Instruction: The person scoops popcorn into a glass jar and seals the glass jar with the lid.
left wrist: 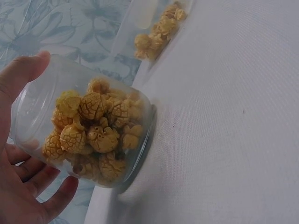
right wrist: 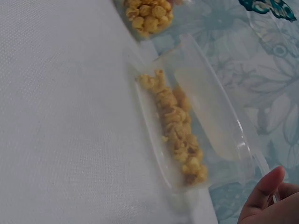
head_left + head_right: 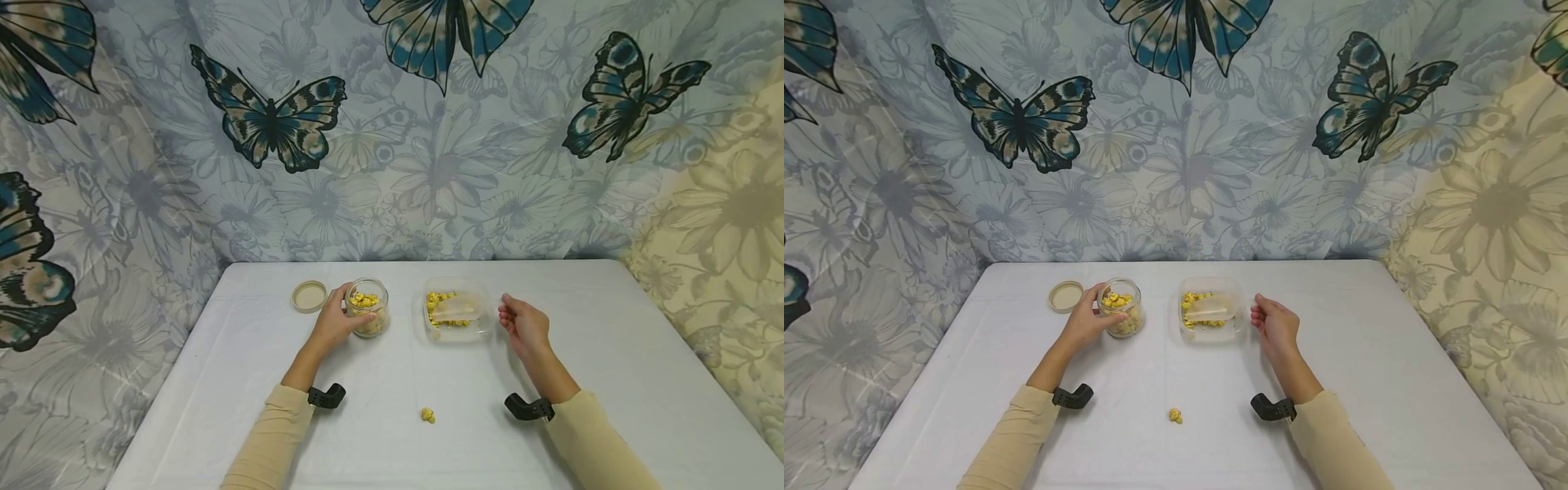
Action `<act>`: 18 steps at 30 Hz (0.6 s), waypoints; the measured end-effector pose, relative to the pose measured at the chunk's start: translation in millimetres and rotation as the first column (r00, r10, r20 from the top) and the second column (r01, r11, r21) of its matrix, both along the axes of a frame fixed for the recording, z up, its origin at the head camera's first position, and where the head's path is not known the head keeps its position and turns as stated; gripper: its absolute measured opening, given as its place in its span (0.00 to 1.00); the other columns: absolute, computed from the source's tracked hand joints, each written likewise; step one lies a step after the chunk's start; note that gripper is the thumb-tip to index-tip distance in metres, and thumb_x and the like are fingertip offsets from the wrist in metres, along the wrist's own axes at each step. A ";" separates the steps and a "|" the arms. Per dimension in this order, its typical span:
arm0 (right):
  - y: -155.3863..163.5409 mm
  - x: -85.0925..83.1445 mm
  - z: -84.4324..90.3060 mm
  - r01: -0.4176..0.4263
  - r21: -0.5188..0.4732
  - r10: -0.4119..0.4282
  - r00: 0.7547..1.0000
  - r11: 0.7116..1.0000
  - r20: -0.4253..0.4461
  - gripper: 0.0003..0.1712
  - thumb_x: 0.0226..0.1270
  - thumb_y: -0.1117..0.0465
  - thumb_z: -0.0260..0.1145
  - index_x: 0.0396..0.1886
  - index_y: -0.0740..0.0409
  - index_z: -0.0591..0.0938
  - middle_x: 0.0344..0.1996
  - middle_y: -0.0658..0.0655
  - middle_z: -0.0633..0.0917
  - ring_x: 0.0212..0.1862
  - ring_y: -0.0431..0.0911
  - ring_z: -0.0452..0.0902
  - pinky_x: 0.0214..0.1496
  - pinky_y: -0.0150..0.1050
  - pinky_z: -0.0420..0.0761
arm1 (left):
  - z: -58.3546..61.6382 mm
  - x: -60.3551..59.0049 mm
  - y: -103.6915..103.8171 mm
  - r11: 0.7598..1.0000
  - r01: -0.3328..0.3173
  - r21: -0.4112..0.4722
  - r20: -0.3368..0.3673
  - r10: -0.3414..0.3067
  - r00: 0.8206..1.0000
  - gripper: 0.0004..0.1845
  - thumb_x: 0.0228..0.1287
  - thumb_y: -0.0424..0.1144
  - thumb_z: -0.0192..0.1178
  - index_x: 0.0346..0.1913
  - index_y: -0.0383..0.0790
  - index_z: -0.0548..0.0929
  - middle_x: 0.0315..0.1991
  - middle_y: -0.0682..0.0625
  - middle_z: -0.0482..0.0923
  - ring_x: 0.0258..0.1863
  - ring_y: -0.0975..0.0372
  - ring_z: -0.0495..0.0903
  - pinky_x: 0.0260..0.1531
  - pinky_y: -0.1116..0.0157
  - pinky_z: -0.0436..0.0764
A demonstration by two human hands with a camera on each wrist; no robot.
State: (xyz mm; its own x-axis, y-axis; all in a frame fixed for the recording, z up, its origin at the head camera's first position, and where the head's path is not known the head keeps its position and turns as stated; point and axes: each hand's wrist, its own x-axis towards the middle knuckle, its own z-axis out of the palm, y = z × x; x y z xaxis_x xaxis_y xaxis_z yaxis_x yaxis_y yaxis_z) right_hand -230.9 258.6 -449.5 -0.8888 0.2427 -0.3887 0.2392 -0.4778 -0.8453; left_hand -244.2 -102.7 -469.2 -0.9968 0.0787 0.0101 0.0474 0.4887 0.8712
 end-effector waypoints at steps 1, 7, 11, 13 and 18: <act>-0.3 0.3 -0.8 -0.003 0.004 0.003 1.000 1.000 -0.001 0.11 0.70 0.63 0.61 0.27 0.58 0.83 0.17 0.50 0.82 0.20 0.37 0.75 0.25 0.24 0.79 | -0.4 -0.2 -0.2 1.000 0.001 -0.002 -0.001 -0.001 1.000 0.48 0.52 0.52 0.73 0.73 0.42 0.61 0.68 0.41 0.64 0.67 0.51 0.68 0.65 0.51 0.72; -1.8 1.1 -5.7 -0.017 -0.001 0.017 1.000 1.000 -0.014 0.13 0.71 0.63 0.61 0.24 0.56 0.83 0.16 0.49 0.82 0.19 0.36 0.76 0.24 0.24 0.78 | -0.8 -0.5 -0.2 1.000 0.000 0.000 0.000 0.000 1.000 0.48 0.52 0.51 0.73 0.73 0.43 0.61 0.68 0.42 0.64 0.67 0.51 0.68 0.65 0.51 0.72; -3.4 0.4 -8.3 -0.003 0.006 0.003 1.000 1.000 -0.007 0.12 0.71 0.63 0.61 0.25 0.57 0.83 0.16 0.49 0.82 0.19 0.37 0.75 0.23 0.24 0.78 | -0.2 -0.1 0.1 1.000 -0.001 0.007 0.000 0.001 1.000 0.47 0.52 0.50 0.73 0.73 0.42 0.61 0.68 0.42 0.64 0.68 0.51 0.67 0.66 0.52 0.72; -4.1 -0.2 -9.5 0.005 0.019 -0.005 1.000 1.000 0.004 0.12 0.70 0.63 0.62 0.24 0.56 0.83 0.16 0.49 0.82 0.19 0.37 0.75 0.23 0.24 0.78 | -0.4 -0.1 0.0 1.000 0.002 0.007 -0.001 -0.002 1.000 0.47 0.53 0.51 0.73 0.73 0.42 0.61 0.68 0.42 0.64 0.68 0.51 0.67 0.65 0.51 0.72; -3.5 -1.6 -11.5 0.003 0.051 -0.005 0.999 0.999 0.033 0.11 0.69 0.59 0.64 0.25 0.54 0.83 0.17 0.48 0.81 0.20 0.37 0.74 0.23 0.24 0.77 | -0.1 0.3 -0.1 1.000 0.005 0.019 -0.004 -0.005 1.000 0.47 0.53 0.50 0.73 0.73 0.42 0.61 0.68 0.42 0.64 0.67 0.51 0.67 0.65 0.51 0.72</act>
State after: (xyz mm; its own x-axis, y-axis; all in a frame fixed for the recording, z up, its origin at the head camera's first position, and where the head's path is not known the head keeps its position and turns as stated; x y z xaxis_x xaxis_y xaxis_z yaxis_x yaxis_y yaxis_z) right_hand -232.5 255.0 -461.0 -0.8746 0.2664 -0.4050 0.2656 -0.4356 -0.8601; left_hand -243.9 -102.8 -469.2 -0.9964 0.0832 0.0160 0.0535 0.4714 0.8803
